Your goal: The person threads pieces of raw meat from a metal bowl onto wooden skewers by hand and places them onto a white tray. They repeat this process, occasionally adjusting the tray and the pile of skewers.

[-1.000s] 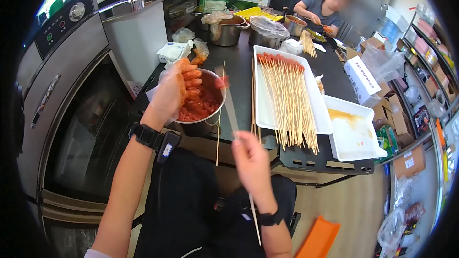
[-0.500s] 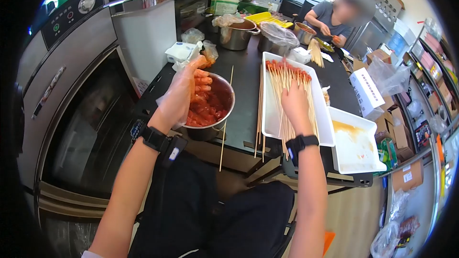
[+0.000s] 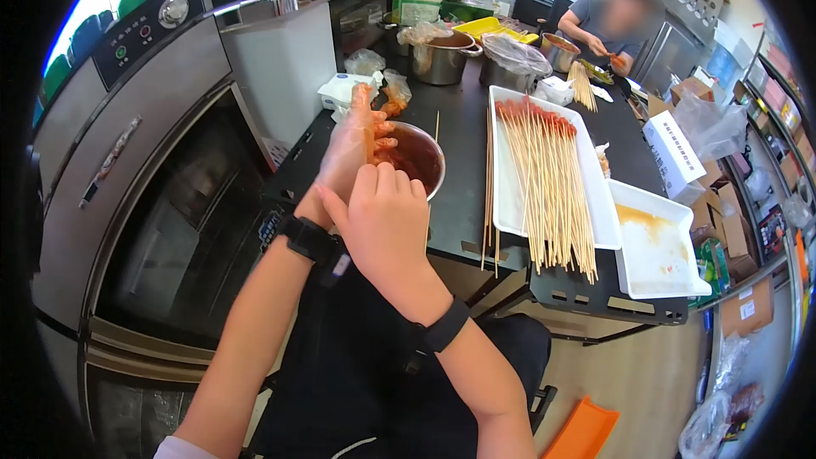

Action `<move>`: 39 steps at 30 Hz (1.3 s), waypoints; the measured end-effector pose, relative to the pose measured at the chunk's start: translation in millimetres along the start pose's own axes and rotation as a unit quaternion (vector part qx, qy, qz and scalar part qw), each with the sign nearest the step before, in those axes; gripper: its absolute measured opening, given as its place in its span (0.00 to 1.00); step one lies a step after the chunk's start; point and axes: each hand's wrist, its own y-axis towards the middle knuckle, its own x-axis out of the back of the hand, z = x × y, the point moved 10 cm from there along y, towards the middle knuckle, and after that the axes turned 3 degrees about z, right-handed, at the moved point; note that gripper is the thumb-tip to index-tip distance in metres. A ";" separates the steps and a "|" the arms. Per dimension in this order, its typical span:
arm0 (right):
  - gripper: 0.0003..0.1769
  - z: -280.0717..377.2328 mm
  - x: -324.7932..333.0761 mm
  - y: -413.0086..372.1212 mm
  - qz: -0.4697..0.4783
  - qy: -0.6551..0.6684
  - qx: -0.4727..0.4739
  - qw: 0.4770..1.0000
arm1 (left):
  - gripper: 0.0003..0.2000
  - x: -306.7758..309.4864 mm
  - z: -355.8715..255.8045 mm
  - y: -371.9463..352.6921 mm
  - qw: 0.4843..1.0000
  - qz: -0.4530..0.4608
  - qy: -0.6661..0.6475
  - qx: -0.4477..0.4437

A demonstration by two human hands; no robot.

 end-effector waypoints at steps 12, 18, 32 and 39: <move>0.05 48.3 19.2 -9.8 -0.001 -0.036 0.164 0.986 | 0.19 -3.6 -22.8 -20.1 0.997 0.022 -0.059 -0.051; 0.04 49.2 18.8 -25.6 0.024 -0.044 0.149 0.987 | 0.07 -10.9 -7.3 -26.9 0.990 0.105 -0.095 0.007; 0.10 -150.3 42.5 -47.5 0.081 0.164 -0.321 0.929 | 0.07 -2.9 -4.6 -11.3 0.936 0.104 0.326 -0.087; 0.11 -118.6 -72.7 -81.2 0.228 -0.048 -0.179 0.956 | 0.15 -32.0 19.3 -30.5 0.650 0.213 0.727 -0.053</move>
